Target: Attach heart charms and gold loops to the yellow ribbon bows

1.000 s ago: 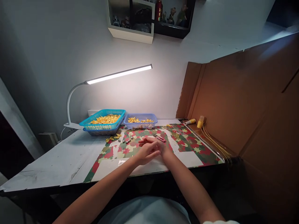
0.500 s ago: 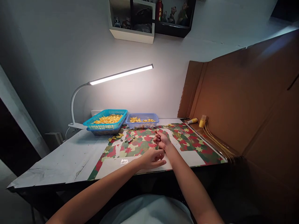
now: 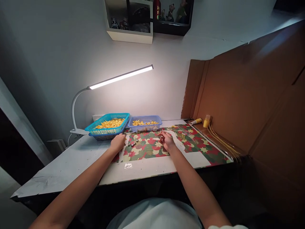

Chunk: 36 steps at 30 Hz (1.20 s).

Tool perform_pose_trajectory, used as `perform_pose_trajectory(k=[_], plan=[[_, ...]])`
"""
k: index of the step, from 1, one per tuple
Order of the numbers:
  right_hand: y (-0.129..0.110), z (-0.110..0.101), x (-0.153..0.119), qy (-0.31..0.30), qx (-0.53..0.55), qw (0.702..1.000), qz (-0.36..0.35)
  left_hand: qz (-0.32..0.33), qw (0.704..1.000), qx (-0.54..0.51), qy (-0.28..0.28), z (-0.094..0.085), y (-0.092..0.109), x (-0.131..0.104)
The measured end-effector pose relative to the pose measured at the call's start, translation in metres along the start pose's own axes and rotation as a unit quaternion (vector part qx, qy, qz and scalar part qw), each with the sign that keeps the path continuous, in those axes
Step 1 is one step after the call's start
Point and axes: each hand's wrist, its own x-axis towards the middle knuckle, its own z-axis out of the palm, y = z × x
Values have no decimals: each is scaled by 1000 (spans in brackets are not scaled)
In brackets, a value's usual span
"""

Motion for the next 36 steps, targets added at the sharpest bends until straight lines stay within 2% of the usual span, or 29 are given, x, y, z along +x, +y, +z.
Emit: perform_pose_trajectory(k=[2, 5, 10, 14, 18, 24, 29, 36], plan=[[0, 2, -2, 0, -11, 1000, -7, -29, 1000, 6, -7, 5, -15, 1], [-1, 2, -5, -3, -35, 999, -13, -51, 998, -11, -27, 12, -23, 4], [0, 2, -6, -13, -77, 997, -17, -78, 991, -96, -42, 12, -25, 8], [0, 3, -8, -21, -102, 994, -25, -93, 972, -211, -47, 11, -19, 12], [2, 6, -11, -36, -132, 990, -30, -94, 925, -364, -63, 22, 5, 21], [8, 9, -16, -71, -190, 978, -49, -86, 832, -534, -122, 55, 45, 20], [9, 13, -19, -99, -230, 964, -88, -99, 778, -601, -154, 66, 50, 7], [3, 19, -32, -128, -282, 932, -189, -112, 739, -647, -150, 61, 52, 0]])
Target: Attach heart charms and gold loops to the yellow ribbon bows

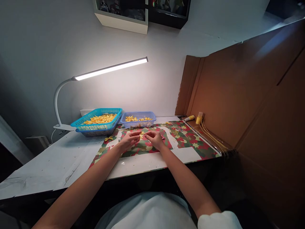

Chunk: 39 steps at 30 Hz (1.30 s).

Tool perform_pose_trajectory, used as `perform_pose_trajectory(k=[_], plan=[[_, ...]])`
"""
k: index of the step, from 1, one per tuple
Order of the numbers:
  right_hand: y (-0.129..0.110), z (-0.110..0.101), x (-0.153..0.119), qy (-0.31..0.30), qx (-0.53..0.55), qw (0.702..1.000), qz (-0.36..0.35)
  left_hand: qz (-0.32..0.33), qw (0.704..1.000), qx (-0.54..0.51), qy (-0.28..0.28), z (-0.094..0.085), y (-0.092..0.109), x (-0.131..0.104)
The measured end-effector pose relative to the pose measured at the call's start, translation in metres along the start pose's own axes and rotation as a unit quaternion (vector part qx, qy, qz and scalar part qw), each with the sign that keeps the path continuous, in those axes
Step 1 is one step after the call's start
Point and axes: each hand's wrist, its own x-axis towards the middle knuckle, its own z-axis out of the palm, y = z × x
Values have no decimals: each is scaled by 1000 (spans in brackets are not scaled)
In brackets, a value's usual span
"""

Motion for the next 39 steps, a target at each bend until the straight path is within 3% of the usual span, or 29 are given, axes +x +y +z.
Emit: perform_pose_trajectory(k=[10, 20, 39], plan=[[-5, 2, -6, -16, -75, 994, -83, 2, 997, -75, -29, 5, 6, -10], [-4, 2, -5, -25, -100, 990, -101, -10, 993, -106, -58, 7, 7, -12], [-2, 0, -5, -37, -123, 985, -114, -19, 994, -92, -58, 6, 5, -11]])
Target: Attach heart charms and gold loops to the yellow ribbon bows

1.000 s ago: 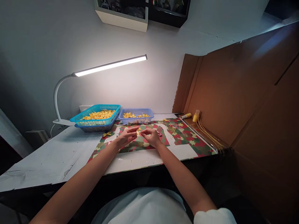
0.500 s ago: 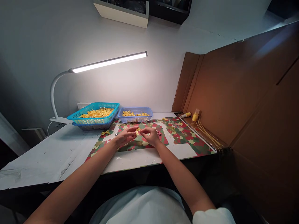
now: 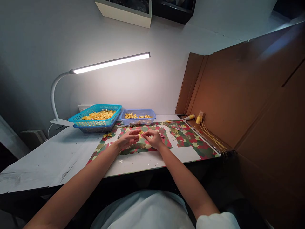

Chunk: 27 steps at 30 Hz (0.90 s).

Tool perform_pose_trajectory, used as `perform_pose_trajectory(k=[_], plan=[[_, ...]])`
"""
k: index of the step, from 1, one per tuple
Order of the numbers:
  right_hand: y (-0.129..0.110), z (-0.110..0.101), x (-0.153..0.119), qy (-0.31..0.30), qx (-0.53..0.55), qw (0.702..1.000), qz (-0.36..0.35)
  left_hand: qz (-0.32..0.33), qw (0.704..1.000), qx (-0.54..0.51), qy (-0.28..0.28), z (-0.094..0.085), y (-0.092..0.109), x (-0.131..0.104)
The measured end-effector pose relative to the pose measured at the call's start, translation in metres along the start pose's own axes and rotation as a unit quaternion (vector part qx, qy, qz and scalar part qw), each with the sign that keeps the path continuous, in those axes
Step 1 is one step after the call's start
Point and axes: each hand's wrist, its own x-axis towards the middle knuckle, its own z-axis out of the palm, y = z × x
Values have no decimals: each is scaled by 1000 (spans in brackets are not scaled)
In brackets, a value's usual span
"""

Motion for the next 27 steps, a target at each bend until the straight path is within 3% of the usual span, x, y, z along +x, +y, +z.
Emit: perform_pose_trajectory(k=[17, 27], plan=[[5, 5, 0, 5, -16, 1000, 3, 8, 999, 45, 17, 5, -4, -2], [3, 0, 0, 104, -129, 986, -37, 65, 991, 111, 30, 2, -5, 3]])
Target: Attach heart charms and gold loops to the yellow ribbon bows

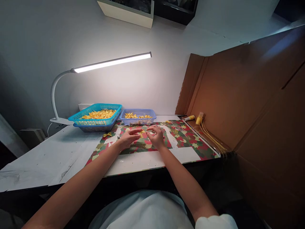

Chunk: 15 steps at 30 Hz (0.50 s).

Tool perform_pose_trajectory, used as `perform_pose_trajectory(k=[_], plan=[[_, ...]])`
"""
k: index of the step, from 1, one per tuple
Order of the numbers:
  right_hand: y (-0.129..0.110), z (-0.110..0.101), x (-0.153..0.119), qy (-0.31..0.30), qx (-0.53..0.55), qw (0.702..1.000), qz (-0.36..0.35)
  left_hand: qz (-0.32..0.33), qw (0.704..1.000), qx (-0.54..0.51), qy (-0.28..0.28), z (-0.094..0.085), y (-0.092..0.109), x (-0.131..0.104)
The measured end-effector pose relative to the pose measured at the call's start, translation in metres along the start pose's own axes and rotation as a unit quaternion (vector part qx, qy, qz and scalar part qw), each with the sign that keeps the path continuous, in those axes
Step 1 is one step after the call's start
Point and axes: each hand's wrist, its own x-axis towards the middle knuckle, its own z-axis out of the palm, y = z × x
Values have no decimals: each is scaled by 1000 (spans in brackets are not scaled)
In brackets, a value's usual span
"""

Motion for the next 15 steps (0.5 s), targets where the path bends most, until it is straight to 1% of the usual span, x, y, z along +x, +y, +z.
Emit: perform_pose_trajectory(k=[5, 15], plan=[[-3, 2, -2, -44, -53, 997, -39, 28, 998, 62, -17, 1, -4, 2], [6, 8, -2, -94, -129, 986, -38, 52, 985, 155, -60, 6, -1, -2]])
